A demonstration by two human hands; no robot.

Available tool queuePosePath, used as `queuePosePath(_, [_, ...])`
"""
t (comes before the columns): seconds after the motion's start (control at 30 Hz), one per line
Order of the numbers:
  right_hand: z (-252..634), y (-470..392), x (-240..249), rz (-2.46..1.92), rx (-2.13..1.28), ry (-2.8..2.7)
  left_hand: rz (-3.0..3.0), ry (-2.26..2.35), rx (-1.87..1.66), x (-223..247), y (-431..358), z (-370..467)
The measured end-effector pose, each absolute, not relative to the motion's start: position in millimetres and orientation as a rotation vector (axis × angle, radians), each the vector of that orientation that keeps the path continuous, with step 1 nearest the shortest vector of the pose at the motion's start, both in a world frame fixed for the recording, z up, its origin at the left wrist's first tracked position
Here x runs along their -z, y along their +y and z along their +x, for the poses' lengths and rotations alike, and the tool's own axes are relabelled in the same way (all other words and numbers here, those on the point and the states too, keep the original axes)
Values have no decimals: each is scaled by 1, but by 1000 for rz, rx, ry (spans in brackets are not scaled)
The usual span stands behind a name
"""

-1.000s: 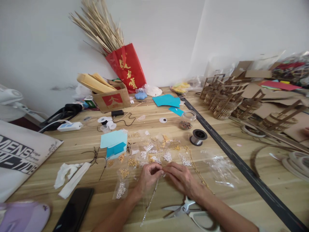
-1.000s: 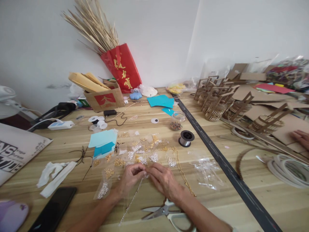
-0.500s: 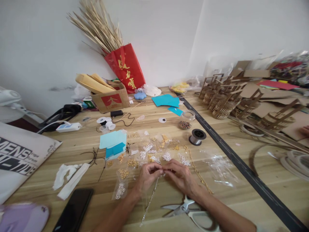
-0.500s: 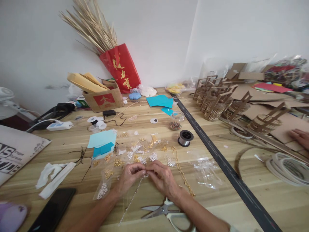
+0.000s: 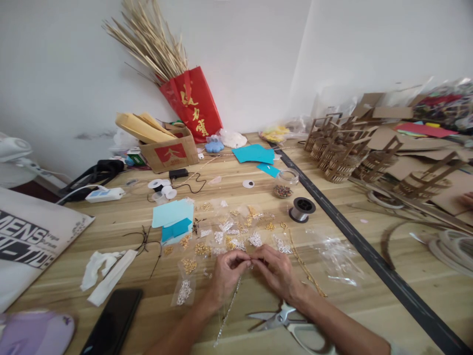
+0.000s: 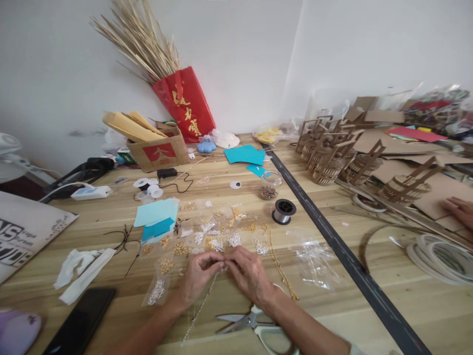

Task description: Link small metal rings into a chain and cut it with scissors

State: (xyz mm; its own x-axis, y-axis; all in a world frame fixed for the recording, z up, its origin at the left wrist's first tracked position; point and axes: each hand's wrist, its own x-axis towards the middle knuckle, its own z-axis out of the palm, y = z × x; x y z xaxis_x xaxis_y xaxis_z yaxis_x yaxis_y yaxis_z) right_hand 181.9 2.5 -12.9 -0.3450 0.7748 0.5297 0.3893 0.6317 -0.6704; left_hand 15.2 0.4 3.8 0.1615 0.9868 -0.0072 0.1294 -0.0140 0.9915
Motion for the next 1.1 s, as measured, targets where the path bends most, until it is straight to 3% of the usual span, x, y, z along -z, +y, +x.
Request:
queuePosePath(0.57, [185,-2,4,-1003,-346,-2233,1670,1265,-1074,-5,-1,15])
queuePosePath(1.1, [183,2,1,-1050,-1133,-1870,1799,1234,-1052,-7,1,11])
